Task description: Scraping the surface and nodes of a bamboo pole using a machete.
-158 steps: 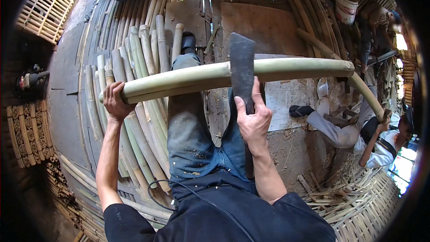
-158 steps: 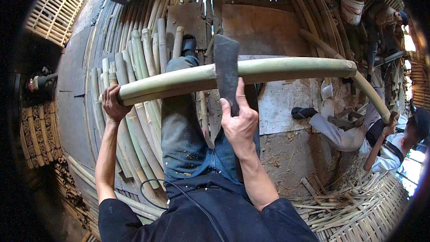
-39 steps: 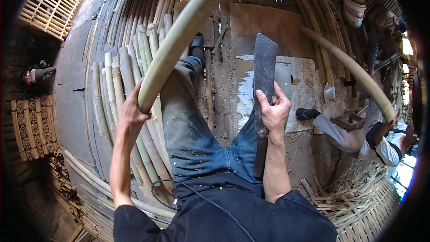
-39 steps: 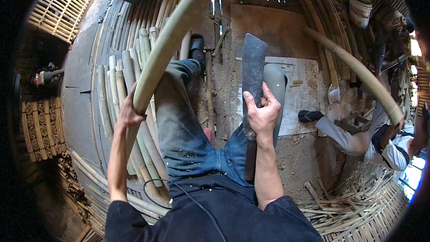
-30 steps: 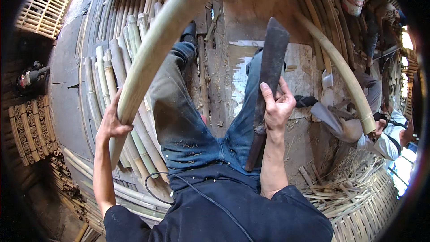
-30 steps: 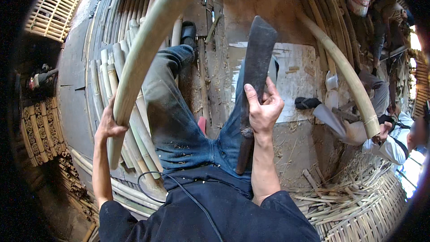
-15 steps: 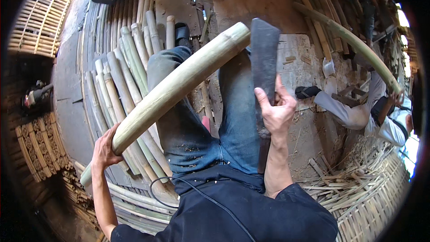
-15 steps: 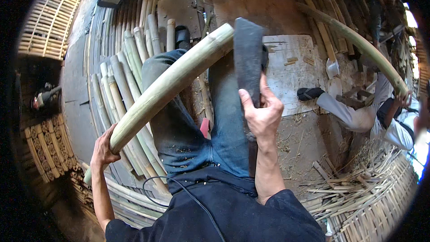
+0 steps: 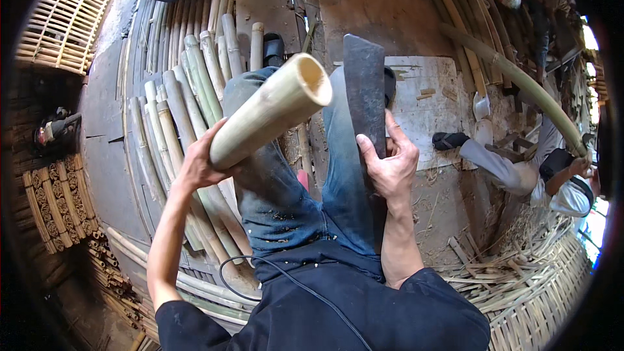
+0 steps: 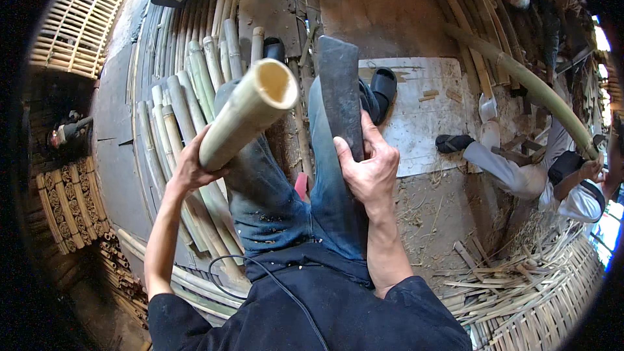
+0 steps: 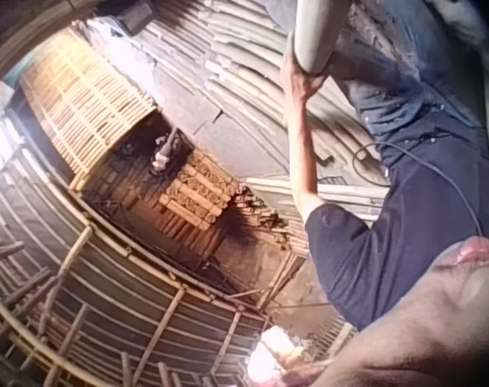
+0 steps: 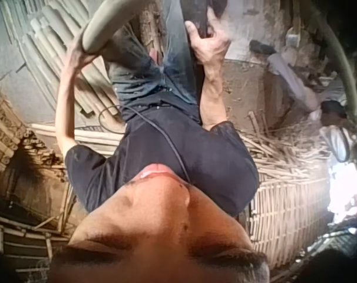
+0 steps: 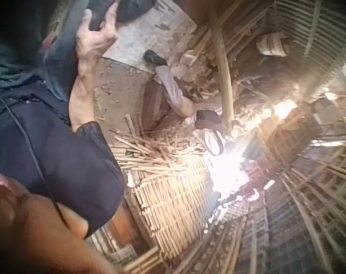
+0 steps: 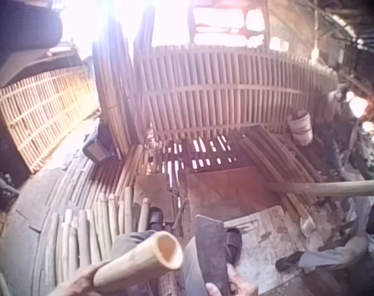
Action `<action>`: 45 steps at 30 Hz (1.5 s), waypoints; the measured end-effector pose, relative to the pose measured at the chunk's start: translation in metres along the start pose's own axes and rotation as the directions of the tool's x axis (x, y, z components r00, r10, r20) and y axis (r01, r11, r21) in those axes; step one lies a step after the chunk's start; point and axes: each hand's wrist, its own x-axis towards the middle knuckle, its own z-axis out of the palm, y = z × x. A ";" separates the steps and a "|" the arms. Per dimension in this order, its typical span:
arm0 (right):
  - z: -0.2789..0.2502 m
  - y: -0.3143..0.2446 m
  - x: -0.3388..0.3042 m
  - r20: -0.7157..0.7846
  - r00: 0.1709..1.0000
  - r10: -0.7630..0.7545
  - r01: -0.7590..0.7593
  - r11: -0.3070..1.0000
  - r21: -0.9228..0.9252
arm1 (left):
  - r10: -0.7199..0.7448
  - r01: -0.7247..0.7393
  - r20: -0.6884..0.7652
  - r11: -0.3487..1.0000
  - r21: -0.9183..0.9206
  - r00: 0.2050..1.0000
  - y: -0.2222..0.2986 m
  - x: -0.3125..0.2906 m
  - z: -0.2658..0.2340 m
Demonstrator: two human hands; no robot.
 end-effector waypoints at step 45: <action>-0.004 0.007 0.025 -0.042 0.999 0.020 -0.017 0.998 0.059 | -0.167 0.085 0.379 0.971 0.223 0.910 0.077 0.052 -0.010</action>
